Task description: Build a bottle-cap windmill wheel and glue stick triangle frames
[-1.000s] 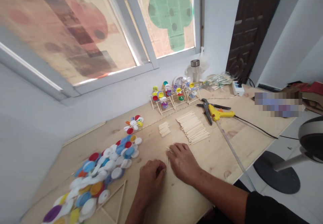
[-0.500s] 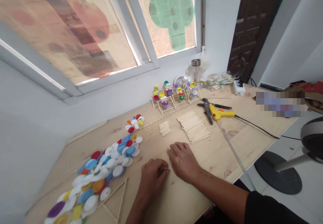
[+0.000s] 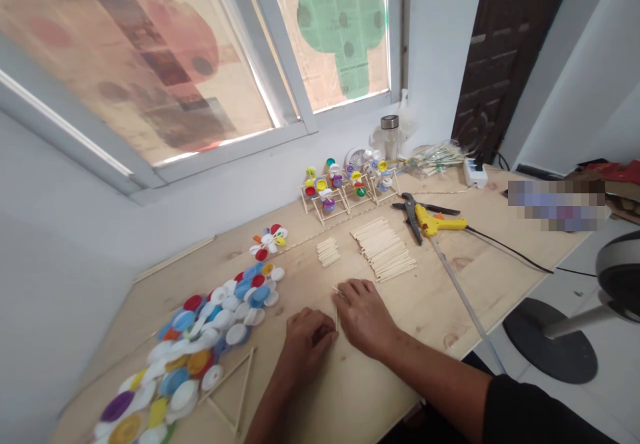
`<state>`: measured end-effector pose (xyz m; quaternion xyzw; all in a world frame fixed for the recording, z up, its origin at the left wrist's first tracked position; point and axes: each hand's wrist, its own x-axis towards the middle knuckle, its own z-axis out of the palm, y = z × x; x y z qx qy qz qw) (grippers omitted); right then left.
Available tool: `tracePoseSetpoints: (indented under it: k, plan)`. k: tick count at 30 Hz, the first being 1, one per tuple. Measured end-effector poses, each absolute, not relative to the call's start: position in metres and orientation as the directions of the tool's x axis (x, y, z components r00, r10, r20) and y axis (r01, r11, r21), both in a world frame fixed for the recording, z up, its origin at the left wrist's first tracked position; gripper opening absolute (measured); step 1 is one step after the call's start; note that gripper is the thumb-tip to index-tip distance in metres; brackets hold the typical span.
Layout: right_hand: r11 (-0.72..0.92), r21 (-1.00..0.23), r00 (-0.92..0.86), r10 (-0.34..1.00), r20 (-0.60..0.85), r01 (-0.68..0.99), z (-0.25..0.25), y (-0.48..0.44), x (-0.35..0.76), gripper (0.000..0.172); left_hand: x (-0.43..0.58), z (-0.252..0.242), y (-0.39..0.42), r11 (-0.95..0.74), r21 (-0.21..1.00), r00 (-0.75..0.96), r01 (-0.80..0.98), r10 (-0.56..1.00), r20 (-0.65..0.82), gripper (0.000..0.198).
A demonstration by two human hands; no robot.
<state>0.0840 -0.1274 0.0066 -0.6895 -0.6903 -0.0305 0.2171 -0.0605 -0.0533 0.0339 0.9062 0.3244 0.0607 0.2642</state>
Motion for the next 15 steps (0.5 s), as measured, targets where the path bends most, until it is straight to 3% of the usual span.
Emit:
tracePoseSetpoints:
  k: [15]
  plan:
    - [0.07, -0.259, 0.023, 0.94, 0.34, 0.963, 0.008, -0.129, 0.085, 0.018, -0.054, 0.045, -0.045, -0.655, 0.554, 0.825, 0.514, 0.554, -0.112, 0.005]
